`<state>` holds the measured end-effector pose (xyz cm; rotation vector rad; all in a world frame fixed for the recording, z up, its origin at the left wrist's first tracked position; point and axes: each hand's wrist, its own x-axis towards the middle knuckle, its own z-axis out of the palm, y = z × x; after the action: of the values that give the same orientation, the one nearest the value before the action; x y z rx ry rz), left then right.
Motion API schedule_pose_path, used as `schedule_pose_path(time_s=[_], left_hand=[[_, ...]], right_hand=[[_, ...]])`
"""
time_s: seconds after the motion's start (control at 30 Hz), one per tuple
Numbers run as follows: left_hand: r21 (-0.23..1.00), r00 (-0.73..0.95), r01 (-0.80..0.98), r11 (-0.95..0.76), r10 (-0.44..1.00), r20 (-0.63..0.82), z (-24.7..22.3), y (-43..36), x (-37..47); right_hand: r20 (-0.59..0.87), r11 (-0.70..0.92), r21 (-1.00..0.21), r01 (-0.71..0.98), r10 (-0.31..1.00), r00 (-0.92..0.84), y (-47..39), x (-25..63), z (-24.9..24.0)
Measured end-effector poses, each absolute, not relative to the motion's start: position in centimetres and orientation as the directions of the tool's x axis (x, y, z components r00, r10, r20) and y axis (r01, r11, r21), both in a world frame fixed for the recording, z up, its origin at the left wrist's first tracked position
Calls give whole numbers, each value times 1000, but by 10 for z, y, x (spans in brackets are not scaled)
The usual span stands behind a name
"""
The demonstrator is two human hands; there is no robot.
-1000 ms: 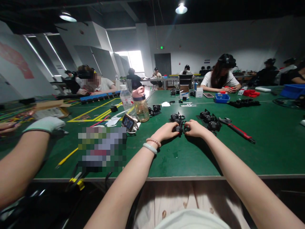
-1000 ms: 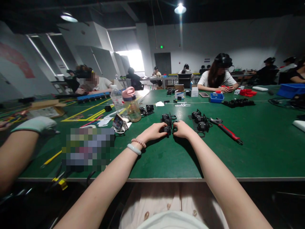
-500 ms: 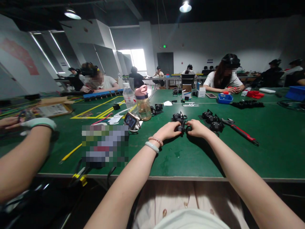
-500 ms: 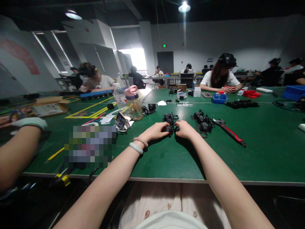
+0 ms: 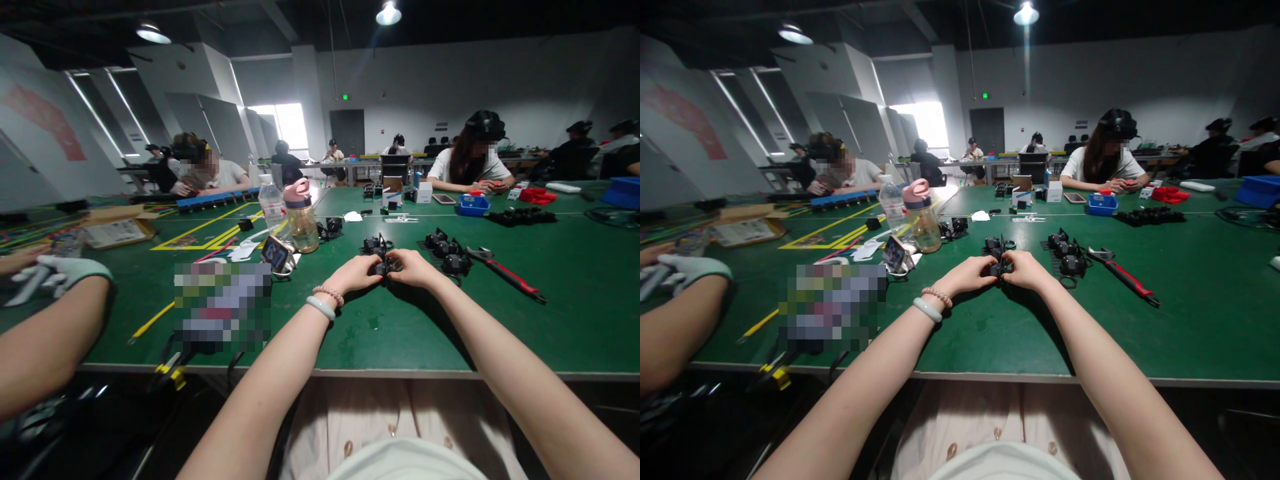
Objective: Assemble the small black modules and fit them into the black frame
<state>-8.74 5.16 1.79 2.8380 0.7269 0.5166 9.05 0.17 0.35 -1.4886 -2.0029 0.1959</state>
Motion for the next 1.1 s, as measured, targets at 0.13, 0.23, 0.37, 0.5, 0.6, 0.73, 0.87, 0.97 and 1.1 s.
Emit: schedule_pose_path(time_s=[0.13,0.23,0.37,0.5,0.6,0.73,0.87,0.97,1.1], left_hand=[[249,820,436,-865,496,284,18,52,-87],[253,819,439,-862,500,283,19,51,-87],[257,817,440,-861,502,283,20,49,-87],[250,821,431,-867,492,290,22,47,-88],[250,829,423,-871,483,283,23,46,-88],[258,834,418,-871,480,273,25,44,-88],[257,829,433,-864,493,263,25,43,-87],[257,825,442,-859,502,260,26,43,-87],[265,823,448,-854,509,250,27,41,-87]], right_hand=[[403,362,-463,809,899,-172,1,91,4],[404,367,-445,817,896,-182,0,92,4],[401,348,-425,836,900,-171,-1,94,4],[397,357,-380,853,896,-198,-1,94,4],[410,396,-348,850,880,-242,-2,93,5],[406,399,-328,856,878,-254,-3,93,5],[392,388,-317,865,885,-253,-2,92,6],[379,374,-323,870,893,-243,-2,91,6],[376,368,-341,865,897,-233,-3,91,6]])
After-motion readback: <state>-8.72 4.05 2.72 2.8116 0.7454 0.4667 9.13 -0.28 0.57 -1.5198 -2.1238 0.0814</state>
